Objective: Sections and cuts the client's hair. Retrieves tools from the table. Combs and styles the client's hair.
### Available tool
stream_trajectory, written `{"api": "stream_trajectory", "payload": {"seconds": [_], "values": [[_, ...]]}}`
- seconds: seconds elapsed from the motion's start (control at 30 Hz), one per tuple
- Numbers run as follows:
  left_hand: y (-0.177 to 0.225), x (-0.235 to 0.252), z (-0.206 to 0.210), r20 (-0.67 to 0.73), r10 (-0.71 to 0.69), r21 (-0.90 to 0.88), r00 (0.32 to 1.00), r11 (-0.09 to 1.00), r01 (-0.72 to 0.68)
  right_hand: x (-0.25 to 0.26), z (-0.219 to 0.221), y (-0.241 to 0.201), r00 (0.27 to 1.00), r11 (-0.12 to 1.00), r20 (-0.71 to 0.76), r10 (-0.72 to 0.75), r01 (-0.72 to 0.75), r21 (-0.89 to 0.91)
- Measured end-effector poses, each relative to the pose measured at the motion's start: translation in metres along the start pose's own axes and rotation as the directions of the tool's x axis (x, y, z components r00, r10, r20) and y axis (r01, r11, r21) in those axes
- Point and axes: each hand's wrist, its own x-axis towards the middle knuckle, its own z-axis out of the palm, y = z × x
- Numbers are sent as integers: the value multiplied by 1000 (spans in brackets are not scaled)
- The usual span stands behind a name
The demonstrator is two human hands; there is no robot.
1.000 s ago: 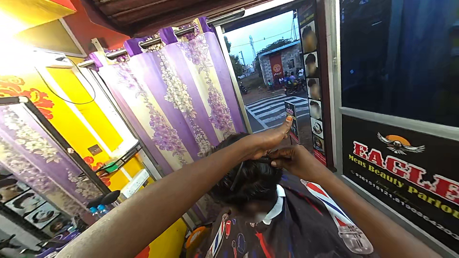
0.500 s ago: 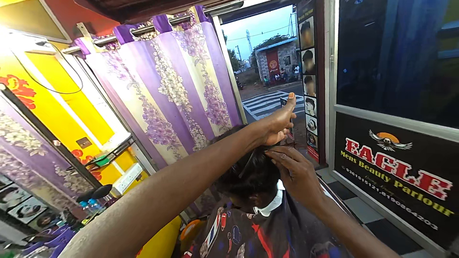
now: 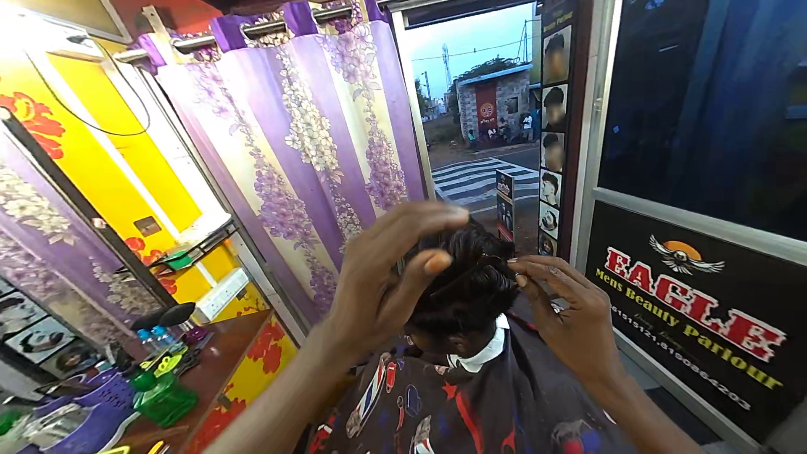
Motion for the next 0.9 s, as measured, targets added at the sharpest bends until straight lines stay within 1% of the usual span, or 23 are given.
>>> {"api": "stream_trajectory", "payload": {"seconds": [0.03, 0.07, 0.13, 0.2, 0.27, 0.37, 0.47, 0.57, 0.63, 0.7, 0.77, 0.83, 0.87, 0.9], "values": [[-1, -23, 3, -40, 3, 27, 999, 1000, -2, 5, -1, -4, 1000, 1000, 19, -15, 15, -21], [-2, -46, 9, -42, 4, 68, 999, 998, -2, 11, -1, -7, 998, 998, 44, -40, 43, -49], [-7, -81, 25, 41, 81, 160, 996, 983, -87, 25, 1, -12, 991, 988, 98, -94, 105, -109], [-10, -95, 36, 166, 173, 208, 971, 956, -205, 37, 5, -13, 980, 977, 151, -130, 153, -152], [-14, -93, 45, 196, 196, 175, 961, 957, -231, 47, 9, -10, 969, 968, 199, -145, 181, -176], [-25, -81, 53, 183, 165, 121, 969, 975, -189, 57, 13, -4, 954, 965, 239, -182, 220, -145], [-37, -62, 54, 234, 90, 144, 968, 981, -127, 67, 17, 0, 941, 946, 243, -234, 279, -169], [-52, -45, 49, 289, -9, 100, 957, 995, -20, 83, 17, 12, 932, 935, 251, -262, 310, -175], [-65, -42, 48, 329, -38, 96, 944, 995, 7, 95, 16, 23, 942, 956, 256, -216, 257, -139], [-75, -40, 50, 371, -45, 105, 928, 994, 6, 108, 12, 33, 960, 982, 246, -130, 160, -105], [-81, -39, 52, 390, -56, 128, 919, 992, 7, 112, 5, 44, 977, 995, 212, -10, 30, -91], [-86, -39, 52, 395, -69, 159, 916, 987, 6, 107, -6, 56, 984, 987, 115, 134, -123, -104], [-88, -39, 52, 389, -78, 185, 918, 983, 5, 101, -14, 61, 974, 972, 48, 222, -216, -96], [-91, -39, 48, 381, -101, 220, 919, 975, 16, 92, -22, 66, 944, 943, -26, 330, -331, -33]]}}
